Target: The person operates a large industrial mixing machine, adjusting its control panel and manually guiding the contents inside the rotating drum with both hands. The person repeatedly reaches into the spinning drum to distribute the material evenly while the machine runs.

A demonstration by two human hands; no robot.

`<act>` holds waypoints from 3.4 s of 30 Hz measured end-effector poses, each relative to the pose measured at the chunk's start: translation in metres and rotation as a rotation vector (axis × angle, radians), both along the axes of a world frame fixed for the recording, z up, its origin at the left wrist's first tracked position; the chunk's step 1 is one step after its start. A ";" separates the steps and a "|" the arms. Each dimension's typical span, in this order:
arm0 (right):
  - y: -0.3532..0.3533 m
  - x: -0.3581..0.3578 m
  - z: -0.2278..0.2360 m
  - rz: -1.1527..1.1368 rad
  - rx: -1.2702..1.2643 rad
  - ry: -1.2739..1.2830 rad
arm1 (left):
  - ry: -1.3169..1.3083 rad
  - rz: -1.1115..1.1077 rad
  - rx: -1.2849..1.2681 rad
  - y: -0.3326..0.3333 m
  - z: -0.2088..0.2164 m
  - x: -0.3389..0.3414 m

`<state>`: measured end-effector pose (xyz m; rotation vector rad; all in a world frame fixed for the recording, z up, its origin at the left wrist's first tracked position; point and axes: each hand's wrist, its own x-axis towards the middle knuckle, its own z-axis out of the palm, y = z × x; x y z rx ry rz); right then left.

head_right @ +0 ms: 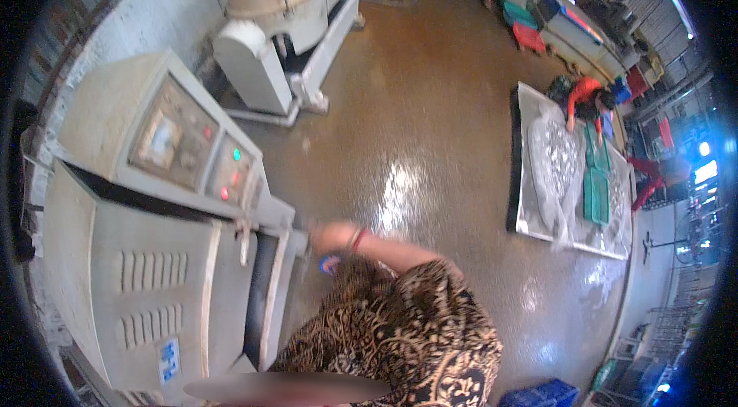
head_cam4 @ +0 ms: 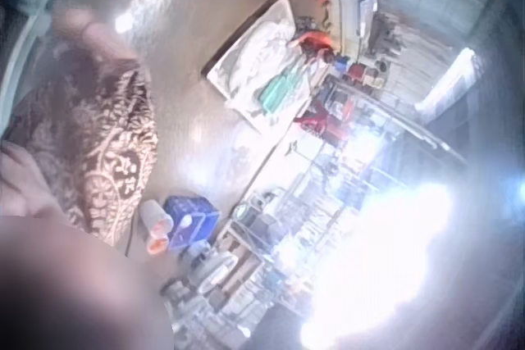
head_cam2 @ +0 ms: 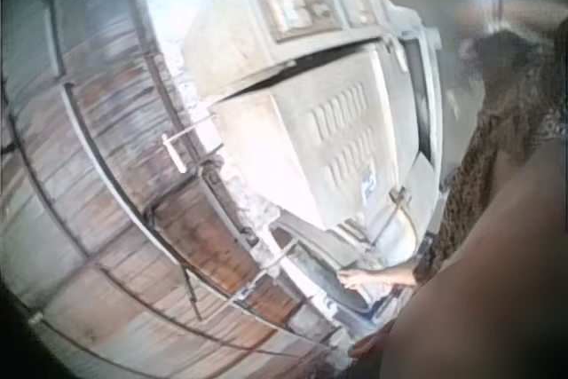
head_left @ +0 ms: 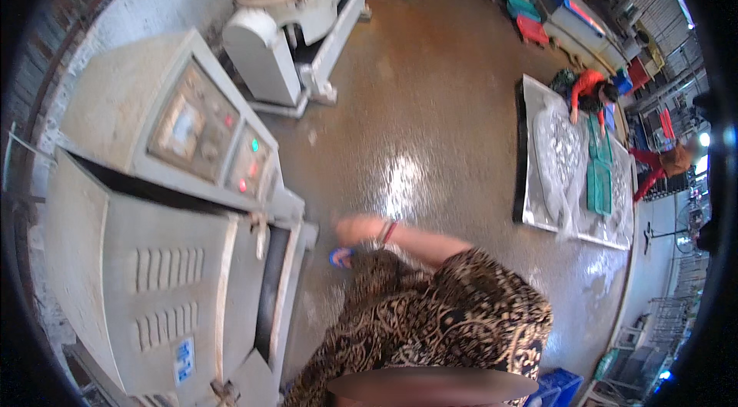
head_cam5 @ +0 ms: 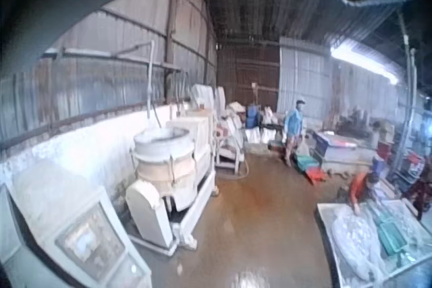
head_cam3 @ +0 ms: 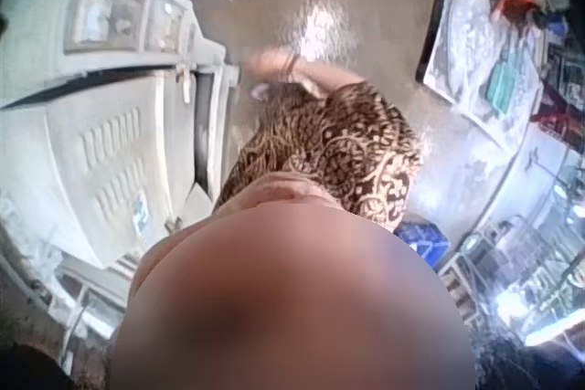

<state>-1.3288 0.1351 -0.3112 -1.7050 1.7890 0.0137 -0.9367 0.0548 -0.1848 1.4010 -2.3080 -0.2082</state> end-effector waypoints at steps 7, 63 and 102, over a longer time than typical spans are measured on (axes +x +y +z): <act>0.241 -0.300 0.160 -0.664 -0.050 1.559 | -0.037 0.003 -0.058 -0.010 0.004 0.053; -0.469 0.318 0.385 0.791 -1.142 -0.114 | 1.240 1.630 0.690 0.371 -0.260 -0.066; -0.450 0.247 0.377 -0.265 -0.613 0.286 | 0.848 0.874 -0.134 -0.054 0.279 0.452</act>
